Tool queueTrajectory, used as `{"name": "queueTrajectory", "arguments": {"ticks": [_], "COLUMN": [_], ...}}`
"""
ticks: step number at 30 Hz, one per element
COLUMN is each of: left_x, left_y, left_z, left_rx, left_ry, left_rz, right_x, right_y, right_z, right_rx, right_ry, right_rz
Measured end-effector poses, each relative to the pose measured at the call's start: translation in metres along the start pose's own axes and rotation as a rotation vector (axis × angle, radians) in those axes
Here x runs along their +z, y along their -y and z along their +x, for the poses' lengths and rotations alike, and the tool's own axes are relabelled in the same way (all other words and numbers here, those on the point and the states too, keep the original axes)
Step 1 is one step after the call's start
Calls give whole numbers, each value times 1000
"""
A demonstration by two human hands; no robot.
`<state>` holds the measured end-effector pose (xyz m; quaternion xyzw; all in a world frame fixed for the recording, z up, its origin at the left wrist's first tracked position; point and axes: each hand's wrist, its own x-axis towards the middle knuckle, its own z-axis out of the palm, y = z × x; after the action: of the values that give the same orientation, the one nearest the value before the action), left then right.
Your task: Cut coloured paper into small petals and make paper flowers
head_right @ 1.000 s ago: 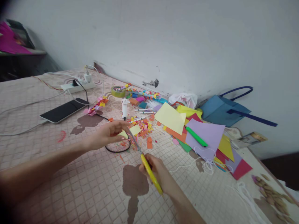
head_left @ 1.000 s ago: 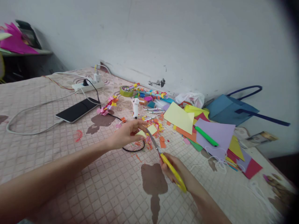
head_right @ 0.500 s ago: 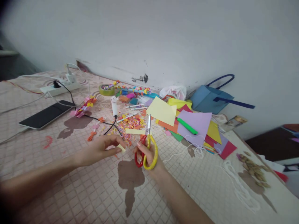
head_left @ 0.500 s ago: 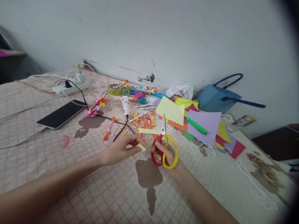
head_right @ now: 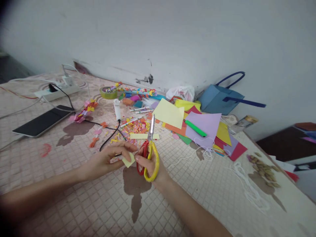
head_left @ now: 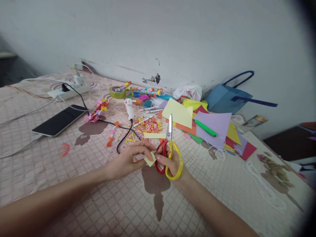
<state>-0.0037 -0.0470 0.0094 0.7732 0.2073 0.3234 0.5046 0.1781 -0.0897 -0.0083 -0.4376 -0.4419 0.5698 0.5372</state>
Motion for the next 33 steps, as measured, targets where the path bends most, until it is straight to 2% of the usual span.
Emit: {"name": "queueTrajectory", "arguments": {"ticks": [5,9,14,18,21,28,30,33], "left_x": [6,13,18,17,17,16,14,6], "left_y": [-1,6,9,5,9,16,13,10], "left_z": [1,0,-3,-4,-4,-1,0,3], "left_rx": [-291,-423,-484,-514,-500,-488,-494,-501], "left_ry": [-103,-87,-59,-43,-71,-109,-135,-256], "left_rz": [-349,-430,-361,-313,-348,-452,-484,-569], "right_x": [-5,-6,-2,1,1,2,2,2], "right_y": [-6,-9,-7,-4,-2,0,0,-1], "right_z": [-2,-3,-5,-6,-5,-5,-7,-9], "right_rx": [-76,-87,-63,-82,-82,-27,-19,10], "right_ry": [-135,-154,-79,-139,-169,-127,-116,-18], "right_rz": [-131,-173,-222,-297,-321,-297,-265,-90]}}
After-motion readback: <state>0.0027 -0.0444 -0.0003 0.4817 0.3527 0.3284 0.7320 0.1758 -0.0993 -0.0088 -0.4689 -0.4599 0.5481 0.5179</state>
